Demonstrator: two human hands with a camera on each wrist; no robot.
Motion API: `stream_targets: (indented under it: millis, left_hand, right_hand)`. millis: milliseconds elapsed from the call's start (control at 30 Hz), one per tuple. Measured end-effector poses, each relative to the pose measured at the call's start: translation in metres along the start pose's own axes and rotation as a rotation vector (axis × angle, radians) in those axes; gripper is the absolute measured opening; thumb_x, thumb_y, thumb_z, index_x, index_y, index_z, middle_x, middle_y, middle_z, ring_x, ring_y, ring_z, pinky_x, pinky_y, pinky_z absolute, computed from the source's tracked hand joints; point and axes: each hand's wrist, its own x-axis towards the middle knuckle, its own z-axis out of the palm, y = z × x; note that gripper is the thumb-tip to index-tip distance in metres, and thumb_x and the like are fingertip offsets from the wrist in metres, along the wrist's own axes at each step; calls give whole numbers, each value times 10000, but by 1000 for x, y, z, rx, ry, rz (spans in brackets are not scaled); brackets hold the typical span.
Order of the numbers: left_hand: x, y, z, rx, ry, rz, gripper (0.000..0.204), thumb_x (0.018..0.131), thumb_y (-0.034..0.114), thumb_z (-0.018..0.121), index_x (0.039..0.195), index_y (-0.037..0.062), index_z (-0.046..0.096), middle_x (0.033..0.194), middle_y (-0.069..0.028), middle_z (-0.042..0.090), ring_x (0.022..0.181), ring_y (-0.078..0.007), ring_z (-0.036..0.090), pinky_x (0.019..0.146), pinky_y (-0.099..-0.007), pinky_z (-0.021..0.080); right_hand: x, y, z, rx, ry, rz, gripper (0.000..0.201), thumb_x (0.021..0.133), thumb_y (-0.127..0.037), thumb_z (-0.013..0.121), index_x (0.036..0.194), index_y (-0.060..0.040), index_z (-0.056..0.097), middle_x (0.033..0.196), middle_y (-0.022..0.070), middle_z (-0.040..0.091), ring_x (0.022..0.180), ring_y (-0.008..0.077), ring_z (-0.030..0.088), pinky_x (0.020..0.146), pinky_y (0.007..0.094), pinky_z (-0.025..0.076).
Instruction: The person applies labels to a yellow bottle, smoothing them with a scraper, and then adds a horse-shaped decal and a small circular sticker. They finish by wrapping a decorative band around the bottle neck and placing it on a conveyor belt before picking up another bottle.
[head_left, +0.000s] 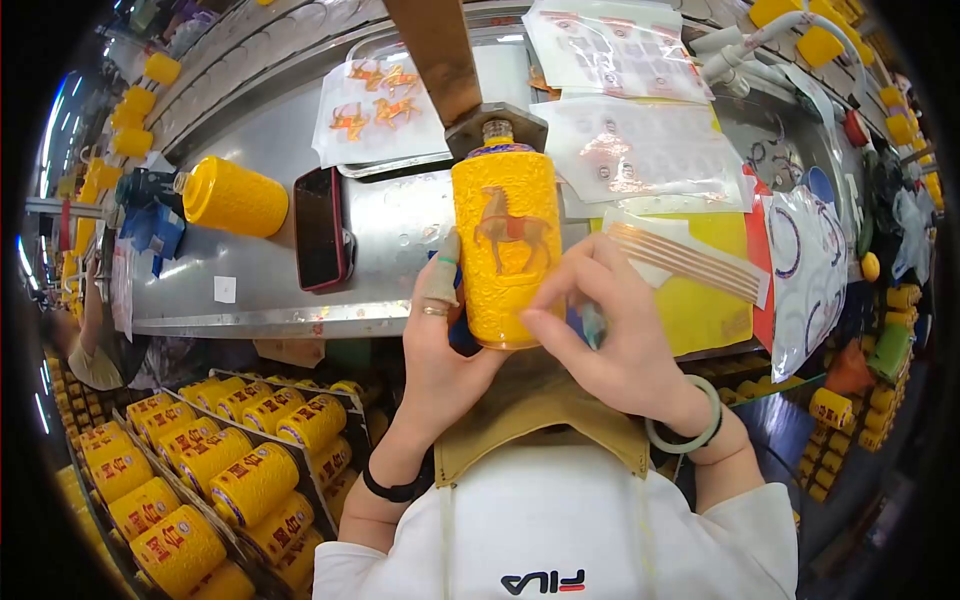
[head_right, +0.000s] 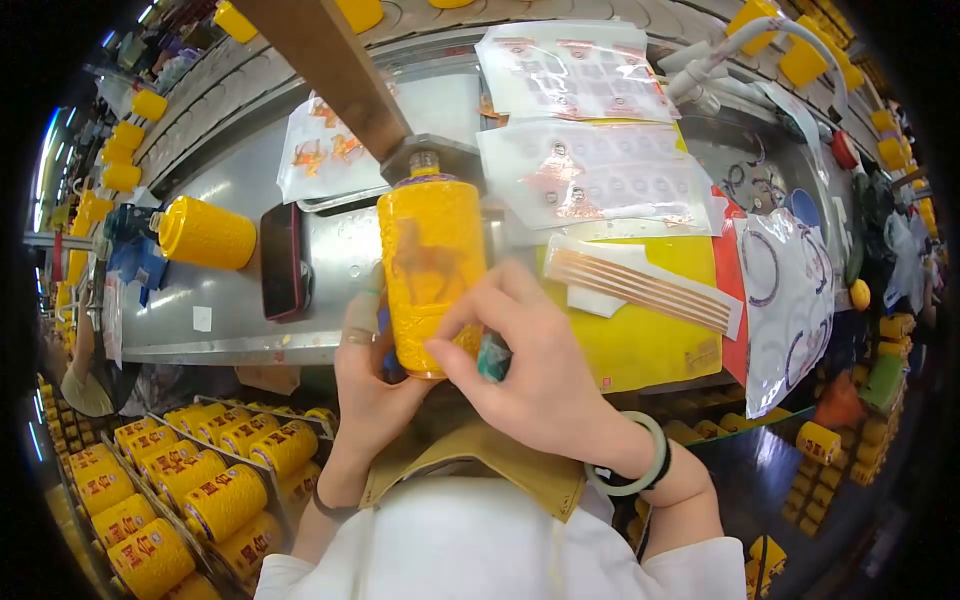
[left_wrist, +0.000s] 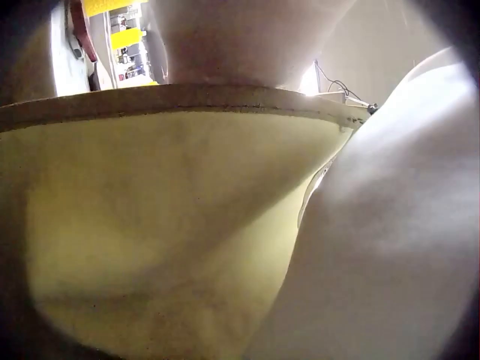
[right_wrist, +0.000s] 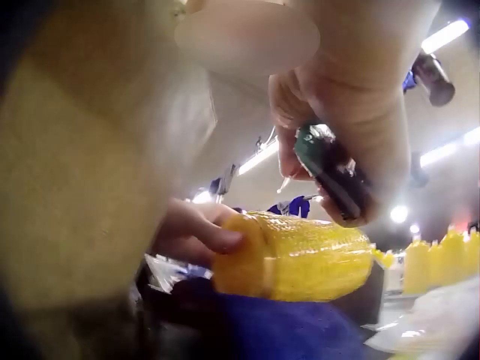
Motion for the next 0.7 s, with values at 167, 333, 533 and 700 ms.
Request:
stream_targets:
  millis: [167, 333, 533, 700]
  left_hand:
    - [2, 10, -2, -383, -81, 10, 1043, 852, 73, 856, 1634, -47, 176, 1611, -178, 367, 1481, -277, 417, 1217, -418, 356]
    - [13, 15, 7, -499, -32, -29, 764, 1023, -12, 589, 1643, -35, 144, 1632, -184, 331, 1494, -276, 392, 1230, -412, 324]
    - [10, 17, 8, -560, -48, -100, 783, 1034, 14, 585, 1653, -16, 106, 1640, -170, 311, 1511, -268, 358, 1233, -406, 311]
    - [9, 19, 9, -581, -30, -139, 772, 1039, 20, 577, 1655, -5, 114, 1638, -161, 313, 1507, -259, 362, 1235, -396, 305]
  right_hand:
    - [-1, 10, 26, -45, 208, 56, 134, 880, -79, 765, 960, -28, 671, 1003, 118, 530, 940, 273, 576, 815, 355, 465]
    - [-2, 19, 33, -49, 236, 99, 183, 893, -80, 764, 1034, -40, 656, 1014, 88, 547, 942, 221, 565, 840, 323, 460]
    - [-3, 33, 27, 480, 346, 308, 196, 977, -101, 718, 1104, -36, 584, 936, -32, 524, 869, 61, 477, 793, 229, 428]
    - [-9, 37, 29, 404, 224, 334, 268, 941, -135, 777, 1079, -61, 559, 906, -36, 482, 801, 53, 451, 723, 214, 407]
